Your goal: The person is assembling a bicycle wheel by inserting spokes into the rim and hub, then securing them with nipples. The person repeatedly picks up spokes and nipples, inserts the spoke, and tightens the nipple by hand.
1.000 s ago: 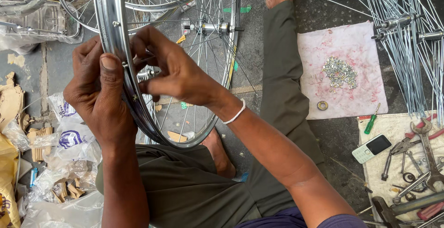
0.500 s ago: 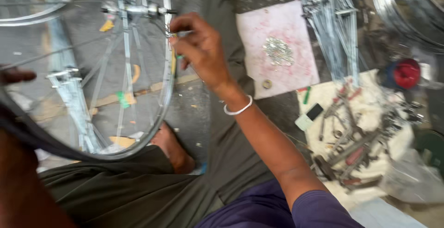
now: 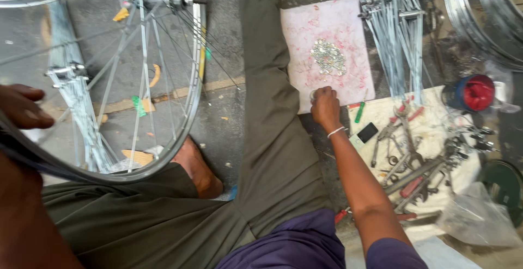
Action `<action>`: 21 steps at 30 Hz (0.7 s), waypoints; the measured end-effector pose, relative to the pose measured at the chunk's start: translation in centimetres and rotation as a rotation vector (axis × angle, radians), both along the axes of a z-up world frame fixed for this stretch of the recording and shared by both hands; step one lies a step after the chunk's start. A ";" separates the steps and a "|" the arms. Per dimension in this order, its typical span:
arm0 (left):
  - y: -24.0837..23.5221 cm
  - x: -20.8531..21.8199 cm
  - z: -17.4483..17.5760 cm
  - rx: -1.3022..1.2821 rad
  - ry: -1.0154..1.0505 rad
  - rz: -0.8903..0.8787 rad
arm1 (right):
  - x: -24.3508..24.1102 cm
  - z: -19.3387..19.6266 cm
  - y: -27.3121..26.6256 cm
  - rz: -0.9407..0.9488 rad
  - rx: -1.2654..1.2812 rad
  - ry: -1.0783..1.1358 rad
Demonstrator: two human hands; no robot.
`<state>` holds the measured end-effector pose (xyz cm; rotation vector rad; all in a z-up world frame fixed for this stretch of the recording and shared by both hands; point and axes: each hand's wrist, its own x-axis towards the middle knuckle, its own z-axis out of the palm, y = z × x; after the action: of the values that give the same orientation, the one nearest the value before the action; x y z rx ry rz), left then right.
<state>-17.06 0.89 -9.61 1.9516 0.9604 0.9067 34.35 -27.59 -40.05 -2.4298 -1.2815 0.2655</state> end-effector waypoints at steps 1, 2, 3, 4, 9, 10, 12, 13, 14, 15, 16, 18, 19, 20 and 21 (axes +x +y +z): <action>-1.1 1.6 2.2 -0.009 -0.062 0.053 | -0.1 0.9 1.8 -0.068 0.098 0.128; -2.5 3.4 3.8 -0.021 -0.136 0.093 | -0.8 2.2 3.6 -0.135 0.192 0.258; -4.0 4.9 5.3 -0.016 -0.195 0.119 | -2.0 4.2 6.2 -0.122 0.296 0.397; -5.0 6.3 6.6 -0.011 -0.250 0.130 | -3.1 7.0 8.3 -0.106 0.396 0.537; -7.6 11.6 9.9 -0.047 -0.408 0.128 | -15.4 24.3 14.9 0.475 0.878 0.626; -7.7 11.7 10.5 -0.035 -0.398 0.145 | -17.9 27.0 15.9 0.532 0.950 0.624; -7.8 11.7 10.7 -0.047 -0.375 0.223 | -21.8 30.9 17.3 0.552 1.031 0.634; -7.8 11.7 10.5 -0.018 -0.379 0.222 | -23.1 32.2 17.7 0.547 1.043 0.665; -7.8 11.5 10.2 0.010 -0.383 0.221 | -24.2 33.2 18.1 0.541 1.054 0.695; -7.9 11.3 9.8 0.039 -0.389 0.225 | -24.9 33.8 18.4 0.541 1.063 0.728; -8.0 11.0 9.4 0.058 -0.382 0.221 | -25.5 34.1 18.7 0.532 1.070 0.728; -7.9 10.6 9.0 0.072 -0.378 0.211 | -26.2 34.2 18.9 0.506 1.083 0.724; -8.0 10.4 8.9 0.070 -0.381 0.211 | -26.4 34.1 18.8 0.502 1.085 0.747; -8.0 10.3 8.8 0.052 -0.395 0.216 | -26.6 33.9 18.8 0.497 1.088 0.771; -7.9 10.3 8.8 0.031 -0.411 0.218 | -26.5 33.7 18.7 0.491 1.090 0.790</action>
<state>-6.79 -7.03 -0.81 1.6138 0.9254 1.3889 7.81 -8.91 -6.33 -0.9295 -1.1431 0.4407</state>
